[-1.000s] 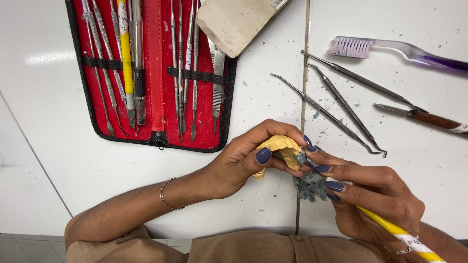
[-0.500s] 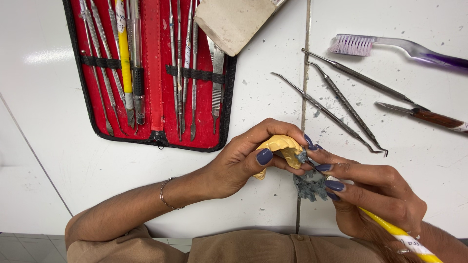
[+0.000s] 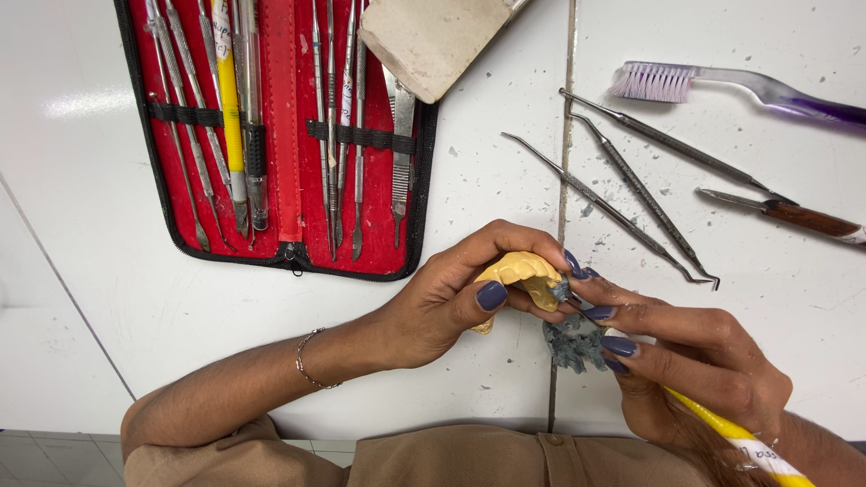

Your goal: The person holds a yellow dental cast with a gray wax pattern and uses metal wax carvers to trim and shape the wax around the teeth, occasionally switching between different carving tools. They then use a toothbrush to brush debris off the pattern and continue refining the wax with a carver.

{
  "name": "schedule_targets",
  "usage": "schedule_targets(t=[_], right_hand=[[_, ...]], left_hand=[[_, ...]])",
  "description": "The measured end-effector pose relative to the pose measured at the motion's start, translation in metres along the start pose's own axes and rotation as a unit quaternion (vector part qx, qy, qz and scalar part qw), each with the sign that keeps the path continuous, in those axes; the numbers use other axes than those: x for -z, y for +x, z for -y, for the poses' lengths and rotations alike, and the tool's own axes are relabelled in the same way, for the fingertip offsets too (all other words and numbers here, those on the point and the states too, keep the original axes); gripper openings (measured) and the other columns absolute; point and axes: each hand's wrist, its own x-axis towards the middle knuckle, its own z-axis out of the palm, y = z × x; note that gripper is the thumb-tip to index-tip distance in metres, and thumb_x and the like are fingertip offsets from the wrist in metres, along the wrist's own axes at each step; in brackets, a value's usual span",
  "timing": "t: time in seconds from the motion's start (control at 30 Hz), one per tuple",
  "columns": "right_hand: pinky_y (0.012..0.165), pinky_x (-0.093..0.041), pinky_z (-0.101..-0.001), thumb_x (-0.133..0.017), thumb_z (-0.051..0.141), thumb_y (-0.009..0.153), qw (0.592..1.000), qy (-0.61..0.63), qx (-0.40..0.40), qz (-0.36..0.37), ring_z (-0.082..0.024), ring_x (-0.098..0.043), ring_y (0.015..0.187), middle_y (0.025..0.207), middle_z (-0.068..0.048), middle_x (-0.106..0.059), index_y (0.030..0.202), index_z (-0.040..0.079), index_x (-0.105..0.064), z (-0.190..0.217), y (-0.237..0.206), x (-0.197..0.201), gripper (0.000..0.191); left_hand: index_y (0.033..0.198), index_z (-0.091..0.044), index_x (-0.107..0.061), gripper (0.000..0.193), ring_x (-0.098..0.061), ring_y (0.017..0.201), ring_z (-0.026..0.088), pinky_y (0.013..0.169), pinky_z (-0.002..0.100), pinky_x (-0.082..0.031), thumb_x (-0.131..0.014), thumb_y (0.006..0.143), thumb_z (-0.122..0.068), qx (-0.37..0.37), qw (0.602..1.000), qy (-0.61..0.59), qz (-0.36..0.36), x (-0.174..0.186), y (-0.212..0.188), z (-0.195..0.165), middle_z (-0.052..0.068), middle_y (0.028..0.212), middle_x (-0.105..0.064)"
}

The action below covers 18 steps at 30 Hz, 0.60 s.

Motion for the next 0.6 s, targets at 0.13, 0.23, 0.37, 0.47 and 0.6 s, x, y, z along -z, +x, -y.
schedule_targets(t=[0.13,0.23,0.37,0.47,0.6], right_hand=[[0.098,-0.063,-0.0395,-0.073,-0.002,0.083,1.0,0.002,0.014,0.02,-0.039,-0.067,0.121,0.118,-0.012,-0.059,0.11,0.008,-0.051,0.004,0.003,-0.001,0.036],[0.097,-0.064,-0.0387,-0.073,-0.001,0.083,0.999,0.011,0.015,0.029,-0.039,-0.067,0.122,0.119,-0.012,-0.059,0.11,0.008,-0.05,0.005,0.003,-0.001,0.036],[0.096,-0.065,-0.0357,-0.072,-0.003,0.086,1.0,0.003,0.012,0.003,-0.037,-0.068,0.123,0.121,-0.01,-0.059,0.111,0.008,-0.049,0.002,0.001,-0.001,0.036],[0.097,-0.064,-0.0375,-0.073,-0.003,0.084,1.0,0.002,0.02,0.021,-0.039,-0.067,0.123,0.12,-0.011,-0.059,0.111,0.008,-0.05,-0.002,-0.003,0.001,0.036],[0.102,-0.066,-0.042,-0.073,0.003,0.081,0.996,0.044,0.009,0.072,-0.041,-0.066,0.121,0.116,-0.014,-0.059,0.11,0.008,-0.055,-0.01,-0.008,0.004,0.035]], left_hand=[[0.143,-0.007,-0.046,0.069,-0.058,0.134,0.02,0.116,0.04,-0.059,-0.049,0.108,-0.066,-0.002,1.0,0.003,0.001,0.0,0.0,0.0,0.011,0.138,-0.052],[0.143,-0.007,-0.046,0.069,-0.058,0.134,0.02,0.116,0.04,-0.058,-0.049,0.108,-0.066,0.001,1.0,-0.001,0.002,0.0,-0.001,0.0,0.011,0.138,-0.052],[0.144,-0.007,-0.045,0.069,-0.057,0.135,0.02,0.117,0.041,-0.058,-0.05,0.108,-0.066,0.002,1.0,-0.004,0.002,0.0,-0.002,0.0,0.011,0.138,-0.052],[0.143,-0.007,-0.046,0.069,-0.056,0.131,0.02,0.116,0.041,-0.058,-0.05,0.108,-0.066,0.004,1.0,-0.01,0.0,0.0,-0.001,0.001,0.011,0.138,-0.052],[0.144,-0.006,-0.044,0.071,-0.057,0.135,0.022,0.117,0.042,-0.058,-0.048,0.108,-0.067,0.005,1.0,-0.007,0.003,-0.001,0.0,-0.002,0.012,0.138,-0.051]])
